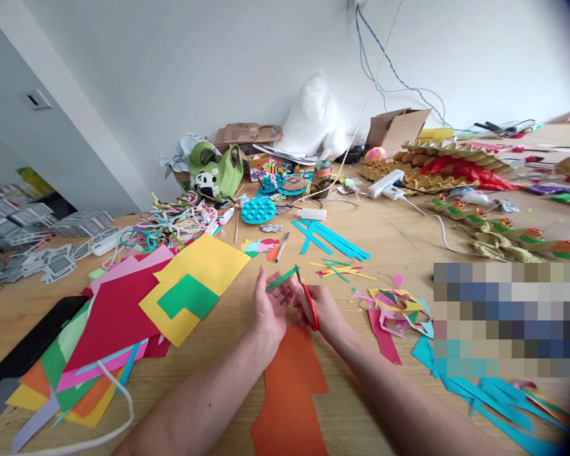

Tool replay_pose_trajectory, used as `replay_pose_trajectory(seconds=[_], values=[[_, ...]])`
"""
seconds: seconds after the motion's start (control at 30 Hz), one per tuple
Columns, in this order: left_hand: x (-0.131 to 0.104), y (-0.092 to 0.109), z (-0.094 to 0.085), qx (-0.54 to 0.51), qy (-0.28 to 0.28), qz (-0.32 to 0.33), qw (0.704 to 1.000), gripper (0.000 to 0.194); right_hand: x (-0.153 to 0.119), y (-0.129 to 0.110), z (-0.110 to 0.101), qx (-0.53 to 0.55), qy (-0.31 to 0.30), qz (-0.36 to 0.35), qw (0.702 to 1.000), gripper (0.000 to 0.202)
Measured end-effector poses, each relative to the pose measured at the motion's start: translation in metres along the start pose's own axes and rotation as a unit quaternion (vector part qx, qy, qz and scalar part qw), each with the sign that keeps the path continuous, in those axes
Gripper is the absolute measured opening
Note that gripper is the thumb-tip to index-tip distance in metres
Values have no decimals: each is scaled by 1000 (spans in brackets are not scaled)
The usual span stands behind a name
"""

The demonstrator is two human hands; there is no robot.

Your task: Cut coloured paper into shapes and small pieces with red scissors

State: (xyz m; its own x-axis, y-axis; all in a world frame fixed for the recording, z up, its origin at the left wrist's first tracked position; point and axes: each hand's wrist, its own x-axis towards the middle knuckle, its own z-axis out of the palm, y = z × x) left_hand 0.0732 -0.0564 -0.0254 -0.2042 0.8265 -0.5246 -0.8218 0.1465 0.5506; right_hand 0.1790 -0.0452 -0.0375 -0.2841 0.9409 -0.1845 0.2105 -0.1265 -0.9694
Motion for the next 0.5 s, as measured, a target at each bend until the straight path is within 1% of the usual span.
replay_pose_trajectory(seconds=[0.1, 0.2, 0.33, 0.4, 0.5], values=[[8, 11, -1, 7, 4, 44, 999, 45, -1, -2, -1, -1, 5, 22, 1000, 57], [17, 18, -3, 96, -2, 81, 992, 34, -1, -3, -1, -6, 2, 22, 1000, 57], [25, 18, -6, 228, -67, 136, 962, 23, -1, -3, 0, -19, -9, 29, 999, 58], [25, 17, -6, 272, -100, 155, 944, 19, -1, -3, 1, -23, -17, 37, 999, 58], [21, 18, -5, 312, -129, 170, 926, 14, -2, -4, 1, -27, -35, 40, 998, 58]])
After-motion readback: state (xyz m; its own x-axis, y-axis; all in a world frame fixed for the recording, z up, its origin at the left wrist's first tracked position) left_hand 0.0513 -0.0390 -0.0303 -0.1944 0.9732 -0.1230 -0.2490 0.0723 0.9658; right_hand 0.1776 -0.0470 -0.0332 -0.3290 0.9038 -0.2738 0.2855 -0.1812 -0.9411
